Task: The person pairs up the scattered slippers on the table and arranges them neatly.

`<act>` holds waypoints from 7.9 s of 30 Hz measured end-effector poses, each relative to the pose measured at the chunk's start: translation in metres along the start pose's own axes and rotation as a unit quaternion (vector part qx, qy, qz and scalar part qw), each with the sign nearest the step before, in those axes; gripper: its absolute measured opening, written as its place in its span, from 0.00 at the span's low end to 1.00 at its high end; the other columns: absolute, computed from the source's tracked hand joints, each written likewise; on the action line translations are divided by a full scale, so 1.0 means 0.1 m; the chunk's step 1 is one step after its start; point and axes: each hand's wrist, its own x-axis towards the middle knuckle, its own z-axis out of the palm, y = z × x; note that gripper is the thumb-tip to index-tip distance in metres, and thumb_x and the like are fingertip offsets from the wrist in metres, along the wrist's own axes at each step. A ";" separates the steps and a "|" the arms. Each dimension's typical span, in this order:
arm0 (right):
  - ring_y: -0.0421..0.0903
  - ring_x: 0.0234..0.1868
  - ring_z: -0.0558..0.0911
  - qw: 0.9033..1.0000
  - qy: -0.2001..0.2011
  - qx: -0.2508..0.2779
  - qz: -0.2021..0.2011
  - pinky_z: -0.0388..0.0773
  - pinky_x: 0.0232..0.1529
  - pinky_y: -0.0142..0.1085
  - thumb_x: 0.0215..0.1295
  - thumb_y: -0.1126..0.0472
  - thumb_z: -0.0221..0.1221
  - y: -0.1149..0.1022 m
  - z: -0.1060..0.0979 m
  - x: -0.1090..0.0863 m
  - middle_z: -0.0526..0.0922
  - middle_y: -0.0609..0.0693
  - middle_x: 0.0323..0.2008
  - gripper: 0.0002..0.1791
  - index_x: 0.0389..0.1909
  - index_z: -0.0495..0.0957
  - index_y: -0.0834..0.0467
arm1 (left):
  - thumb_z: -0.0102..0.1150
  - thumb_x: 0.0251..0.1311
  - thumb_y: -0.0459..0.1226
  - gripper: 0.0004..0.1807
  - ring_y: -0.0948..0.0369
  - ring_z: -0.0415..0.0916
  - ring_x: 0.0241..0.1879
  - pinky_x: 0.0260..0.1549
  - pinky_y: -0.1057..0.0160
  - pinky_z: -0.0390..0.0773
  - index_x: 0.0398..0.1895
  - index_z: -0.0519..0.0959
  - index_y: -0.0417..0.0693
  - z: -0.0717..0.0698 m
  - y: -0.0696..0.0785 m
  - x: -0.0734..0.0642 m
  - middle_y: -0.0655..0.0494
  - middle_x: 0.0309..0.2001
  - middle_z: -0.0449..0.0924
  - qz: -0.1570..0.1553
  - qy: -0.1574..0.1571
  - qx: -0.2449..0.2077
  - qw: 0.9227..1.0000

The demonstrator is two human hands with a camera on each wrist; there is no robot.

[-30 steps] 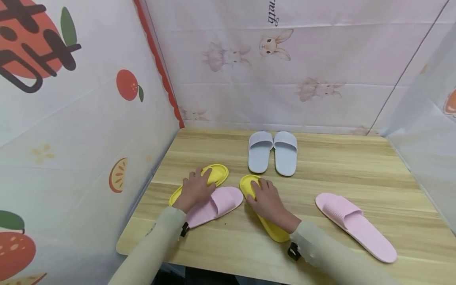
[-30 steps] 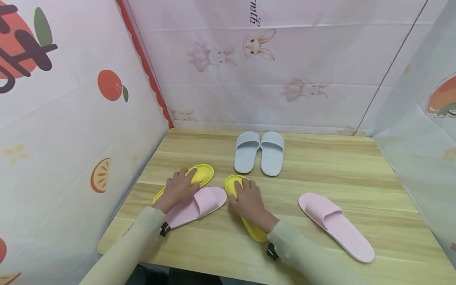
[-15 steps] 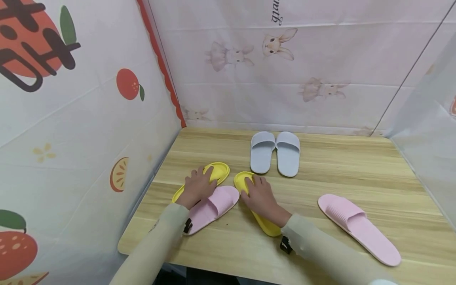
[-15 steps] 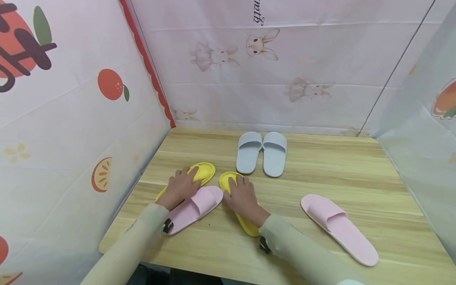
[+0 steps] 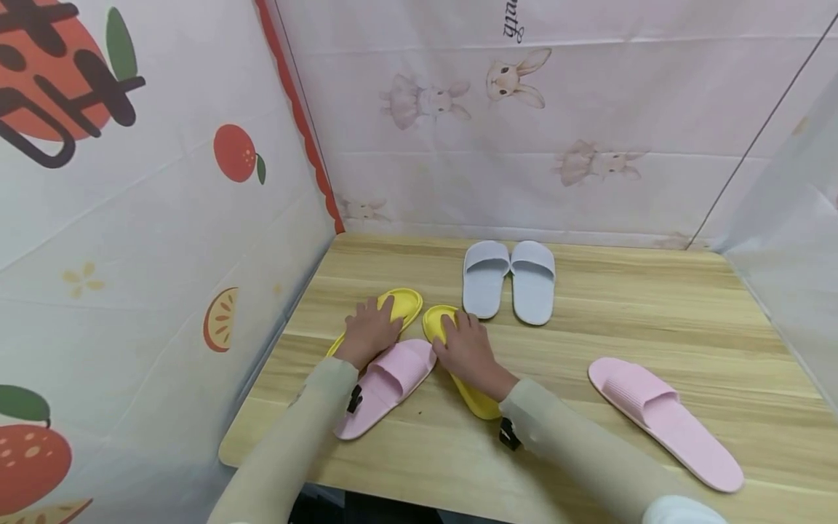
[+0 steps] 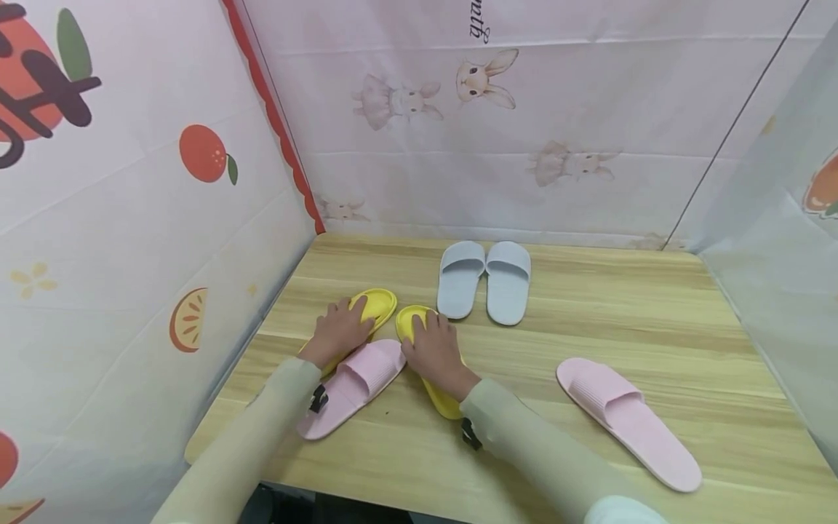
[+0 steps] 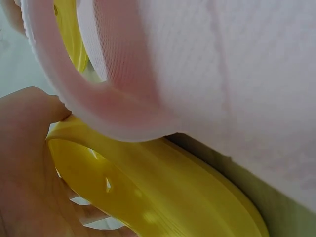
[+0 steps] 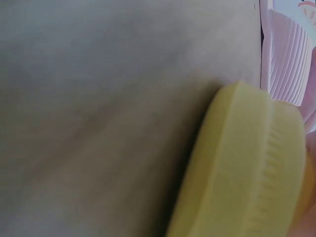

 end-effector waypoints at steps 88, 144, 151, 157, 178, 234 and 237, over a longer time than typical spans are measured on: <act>0.61 0.58 0.69 0.996 0.004 -0.030 0.088 0.68 0.59 0.58 0.70 0.45 0.51 -0.27 0.23 0.78 0.70 0.62 0.56 0.27 0.61 0.70 0.60 | 0.38 0.78 0.51 0.35 0.27 0.55 0.66 0.54 0.22 0.60 0.81 0.48 0.46 -0.16 0.10 0.35 0.27 0.72 0.54 -0.040 -0.046 -0.080 0.995; 0.63 0.57 0.72 0.987 0.045 -0.061 0.142 0.70 0.57 0.61 0.71 0.45 0.50 -0.31 0.35 1.24 0.73 0.65 0.52 0.26 0.57 0.73 0.61 | 0.37 0.79 0.52 0.34 0.29 0.54 0.68 0.57 0.27 0.64 0.81 0.46 0.50 -0.27 0.20 0.77 0.30 0.73 0.54 -0.070 -0.072 -0.069 0.993; 0.63 0.58 0.71 0.987 0.053 -0.057 0.141 0.69 0.57 0.62 0.72 0.46 0.51 -0.32 0.35 1.28 0.73 0.66 0.53 0.24 0.56 0.73 0.61 | 0.36 0.79 0.53 0.35 0.27 0.53 0.68 0.56 0.26 0.64 0.81 0.45 0.51 -0.18 0.15 0.92 0.29 0.73 0.52 -0.073 -0.075 -0.063 0.993; 0.64 0.58 0.72 0.986 0.056 -0.051 0.147 0.70 0.57 0.62 0.72 0.45 0.51 -0.33 0.33 1.33 0.73 0.66 0.52 0.24 0.55 0.73 0.61 | 0.37 0.78 0.53 0.36 0.27 0.53 0.68 0.56 0.25 0.63 0.81 0.44 0.51 -0.18 0.14 0.99 0.30 0.73 0.52 -0.078 -0.077 -0.068 0.992; 0.65 0.64 0.67 0.985 0.019 -0.050 0.165 0.66 0.63 0.63 0.75 0.42 0.48 -0.27 0.40 1.49 0.70 0.69 0.61 0.30 0.65 0.69 0.62 | 0.38 0.79 0.52 0.33 0.28 0.53 0.67 0.55 0.26 0.63 0.81 0.49 0.53 -0.21 0.12 0.93 0.30 0.72 0.54 -0.041 -0.039 -0.093 0.994; 0.66 0.71 0.61 0.982 -0.015 -0.025 0.185 0.59 0.68 0.66 0.75 0.36 0.46 -0.11 0.42 1.97 0.64 0.69 0.68 0.37 0.71 0.63 0.61 | 0.36 0.79 0.54 0.34 0.31 0.53 0.68 0.59 0.29 0.61 0.81 0.47 0.55 -0.20 0.04 1.41 0.31 0.72 0.54 -0.038 -0.043 -0.075 0.995; 0.66 0.72 0.60 0.982 -0.018 -0.023 0.187 0.58 0.68 0.66 0.76 0.36 0.44 -0.12 0.40 1.98 0.62 0.70 0.69 0.38 0.73 0.61 0.60 | 0.36 0.79 0.54 0.33 0.31 0.53 0.68 0.59 0.29 0.61 0.81 0.47 0.55 -0.21 0.04 1.42 0.31 0.72 0.54 -0.039 -0.039 -0.072 0.996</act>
